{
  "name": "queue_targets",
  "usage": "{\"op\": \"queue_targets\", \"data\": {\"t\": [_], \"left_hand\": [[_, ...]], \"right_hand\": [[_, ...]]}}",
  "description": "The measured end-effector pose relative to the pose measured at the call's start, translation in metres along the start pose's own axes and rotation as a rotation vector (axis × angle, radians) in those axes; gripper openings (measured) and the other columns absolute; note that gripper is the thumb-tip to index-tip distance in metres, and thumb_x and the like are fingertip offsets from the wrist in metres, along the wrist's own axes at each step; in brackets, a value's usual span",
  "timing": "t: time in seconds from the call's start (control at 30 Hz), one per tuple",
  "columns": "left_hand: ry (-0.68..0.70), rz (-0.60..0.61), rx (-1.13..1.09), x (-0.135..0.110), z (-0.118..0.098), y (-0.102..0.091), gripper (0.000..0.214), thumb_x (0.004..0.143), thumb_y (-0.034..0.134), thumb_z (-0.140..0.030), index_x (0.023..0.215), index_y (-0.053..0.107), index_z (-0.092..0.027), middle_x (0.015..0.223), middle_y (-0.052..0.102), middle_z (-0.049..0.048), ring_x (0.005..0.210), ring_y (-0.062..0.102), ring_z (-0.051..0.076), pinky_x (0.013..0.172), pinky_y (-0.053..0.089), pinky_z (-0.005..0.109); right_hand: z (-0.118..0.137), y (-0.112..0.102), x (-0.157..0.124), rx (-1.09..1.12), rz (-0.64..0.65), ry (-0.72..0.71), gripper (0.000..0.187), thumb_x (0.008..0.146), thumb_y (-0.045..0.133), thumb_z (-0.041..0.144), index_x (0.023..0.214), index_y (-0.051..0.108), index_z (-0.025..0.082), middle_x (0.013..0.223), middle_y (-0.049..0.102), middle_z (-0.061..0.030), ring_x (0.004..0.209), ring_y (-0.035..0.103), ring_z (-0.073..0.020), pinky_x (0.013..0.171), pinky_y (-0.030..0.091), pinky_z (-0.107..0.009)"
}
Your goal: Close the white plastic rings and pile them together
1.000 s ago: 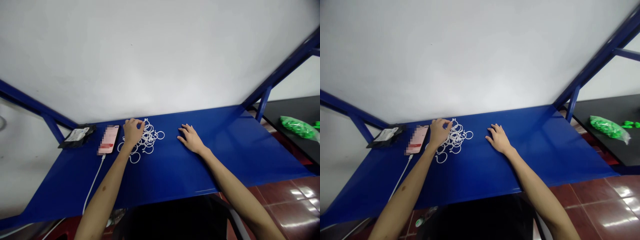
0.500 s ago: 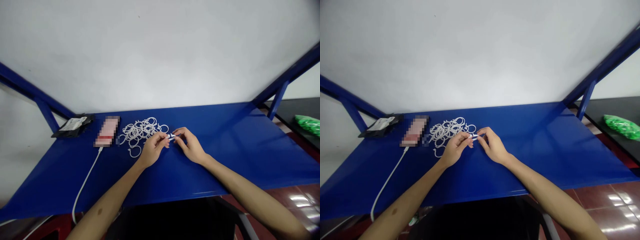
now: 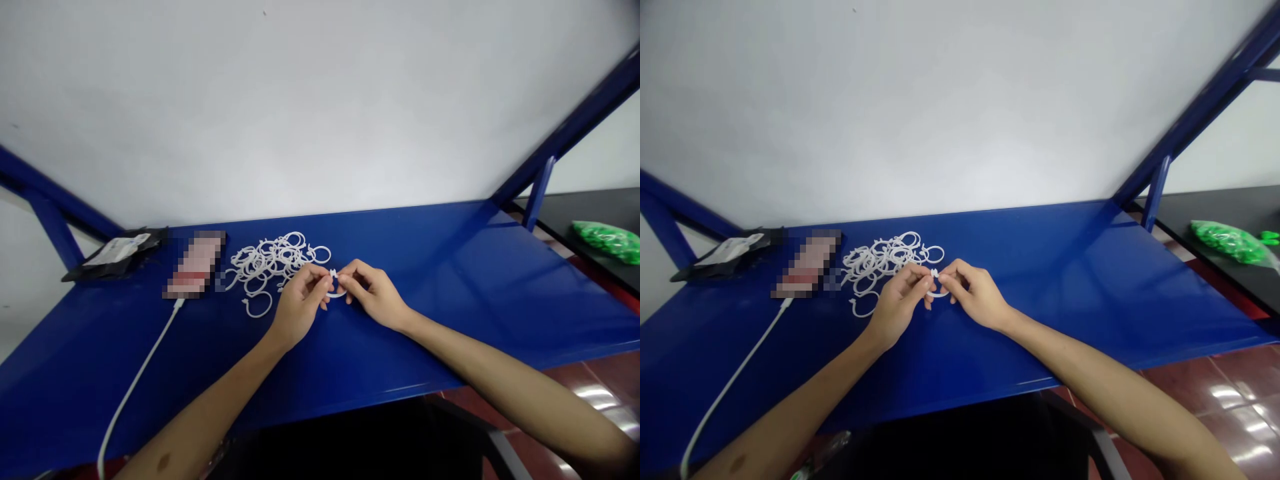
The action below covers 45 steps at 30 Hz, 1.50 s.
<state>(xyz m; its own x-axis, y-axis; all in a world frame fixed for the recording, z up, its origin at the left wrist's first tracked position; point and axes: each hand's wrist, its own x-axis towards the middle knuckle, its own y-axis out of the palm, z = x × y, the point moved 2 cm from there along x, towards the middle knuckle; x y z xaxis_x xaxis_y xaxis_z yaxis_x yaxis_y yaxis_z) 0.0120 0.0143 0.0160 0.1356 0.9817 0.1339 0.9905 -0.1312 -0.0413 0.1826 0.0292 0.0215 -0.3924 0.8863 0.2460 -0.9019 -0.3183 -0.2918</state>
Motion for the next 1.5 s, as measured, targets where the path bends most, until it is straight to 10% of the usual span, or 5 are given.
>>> {"op": "queue_targets", "data": {"t": [0.77, 1.03, 1.3, 1.5], "left_hand": [[0.22, 0.111, 0.497, -0.003, 0.007, -0.004, 0.014, 0.086, 0.056, -0.018, 0.072, 0.055, -0.02, 0.056, 0.051, -0.0063, 0.051, 0.047, 0.01, 0.055, 0.037, 0.023], [0.436, -0.012, 0.728, 0.004, -0.004, -0.007, 0.012, 0.096, 0.053, -0.026, 0.097, 0.064, -0.021, 0.087, 0.069, 0.0024, 0.077, 0.062, 0.017, 0.074, 0.05, 0.031], [0.533, -0.011, 1.249, 0.021, 0.014, -0.023, 0.036, 0.095, 0.052, -0.02, 0.129, 0.062, -0.016, 0.129, 0.065, 0.012, 0.119, 0.051, 0.035, 0.101, 0.042, 0.052], [0.537, 0.096, 1.278, 0.025, 0.022, -0.015, 0.044, 0.095, 0.047, -0.011, 0.136, 0.059, -0.021, 0.13, 0.067, 0.0093, 0.122, 0.049, 0.036, 0.097, 0.039, 0.055]], "right_hand": [[0.003, -0.01, 0.0, -0.708, 0.267, -0.502, 0.033, 0.106, 0.037, 0.024, 0.084, 0.061, 0.019, 0.074, 0.064, -0.0054, 0.066, 0.045, -0.0181, 0.065, 0.039, -0.032], [-0.003, -0.021, 0.011, -0.675, 0.079, -0.326, 0.026, 0.105, 0.045, 0.035, 0.102, 0.066, 0.021, 0.095, 0.072, -0.0073, 0.086, 0.059, -0.0203, 0.073, 0.046, -0.032], [-0.033, -0.074, 0.029, -1.152, -0.152, 0.174, 0.022, 0.099, 0.055, 0.03, 0.098, 0.075, 0.022, 0.099, 0.069, -0.0107, 0.083, 0.063, -0.0228, 0.061, 0.044, -0.031], [-0.033, -0.076, 0.028, -1.3, -0.231, 0.086, 0.026, 0.099, 0.051, 0.026, 0.104, 0.075, 0.017, 0.098, 0.068, -0.0168, 0.089, 0.061, -0.0287, 0.068, 0.051, -0.038]]}}
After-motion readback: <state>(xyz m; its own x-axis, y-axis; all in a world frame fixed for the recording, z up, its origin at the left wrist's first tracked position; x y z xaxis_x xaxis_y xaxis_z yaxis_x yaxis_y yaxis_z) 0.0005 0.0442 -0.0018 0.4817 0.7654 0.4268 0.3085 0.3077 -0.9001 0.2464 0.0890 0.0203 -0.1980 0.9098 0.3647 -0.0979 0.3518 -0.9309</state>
